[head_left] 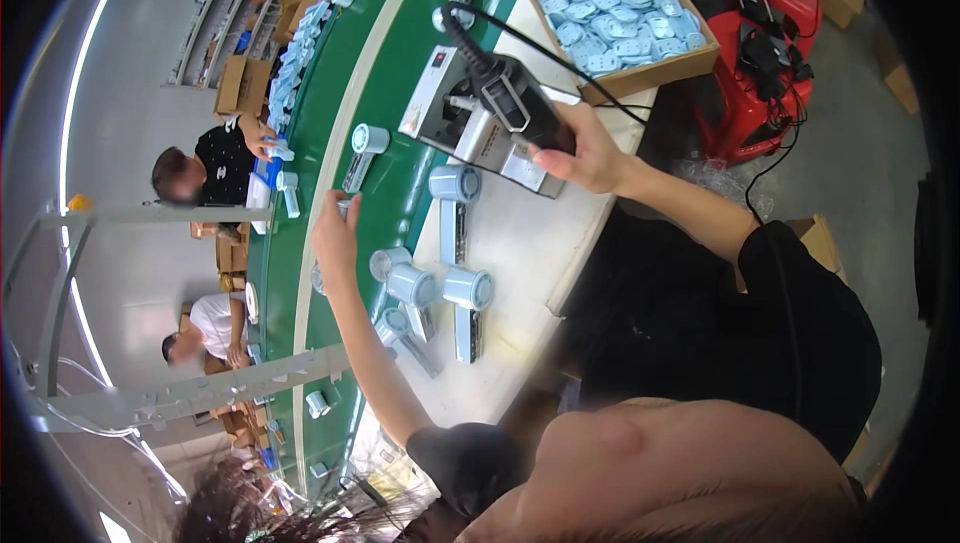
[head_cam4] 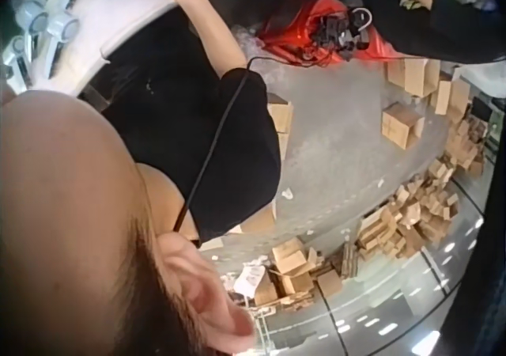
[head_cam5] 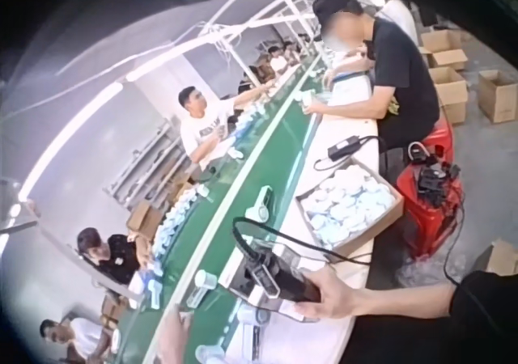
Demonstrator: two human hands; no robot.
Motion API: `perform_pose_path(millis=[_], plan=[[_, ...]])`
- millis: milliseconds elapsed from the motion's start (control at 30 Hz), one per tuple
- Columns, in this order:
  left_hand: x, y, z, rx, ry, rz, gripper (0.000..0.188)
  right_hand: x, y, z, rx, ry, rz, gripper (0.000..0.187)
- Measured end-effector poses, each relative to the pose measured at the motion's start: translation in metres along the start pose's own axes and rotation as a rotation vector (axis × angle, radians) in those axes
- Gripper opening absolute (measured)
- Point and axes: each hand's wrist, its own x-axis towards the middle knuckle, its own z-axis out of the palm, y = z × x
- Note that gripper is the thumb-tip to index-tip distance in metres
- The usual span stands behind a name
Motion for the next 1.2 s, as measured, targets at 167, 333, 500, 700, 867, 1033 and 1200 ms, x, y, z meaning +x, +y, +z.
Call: perform_pose_path(millis=[167, 333, 500, 700, 867, 1033, 1200], plan=[[0.054, -0.083, 0.092, -0.039, -0.203, -0.010, 0.041, 0.001, -0.011, 0.000, -0.018, 0.038, 0.034, 0.038], [0.093, -0.117, 0.140, 0.011, 0.290, 0.152, 0.038, 0.003, -0.019, 0.000, -0.083, 0.030, 0.024, 0.035], [0.106, -0.101, 0.139, 0.045, -0.159, -0.052, 0.039, 0.008, -0.022, 0.002, -0.165, -0.011, 0.028, 0.043], [0.110, -0.104, 0.086, -0.251, 0.078, 0.122, 0.044, 0.009, -0.028, 0.001, -0.173, -0.005, 0.044, 0.045], [0.073, -0.026, -0.014, -0.960, 0.600, 0.072, 0.025, 0.012, -0.020, 0.005, -0.123, -0.004, 0.029, 0.046], [0.023, 0.046, -0.075, -1.342, 0.715, 0.189, 0.048, 0.010, -0.029, -0.004, -0.252, -0.020, 0.072, 0.050], [-0.085, 0.132, -0.076, -1.221, 0.665, 0.281, 0.065, 0.028, -0.062, -0.037, -0.544, 0.077, 0.122, 0.046]])
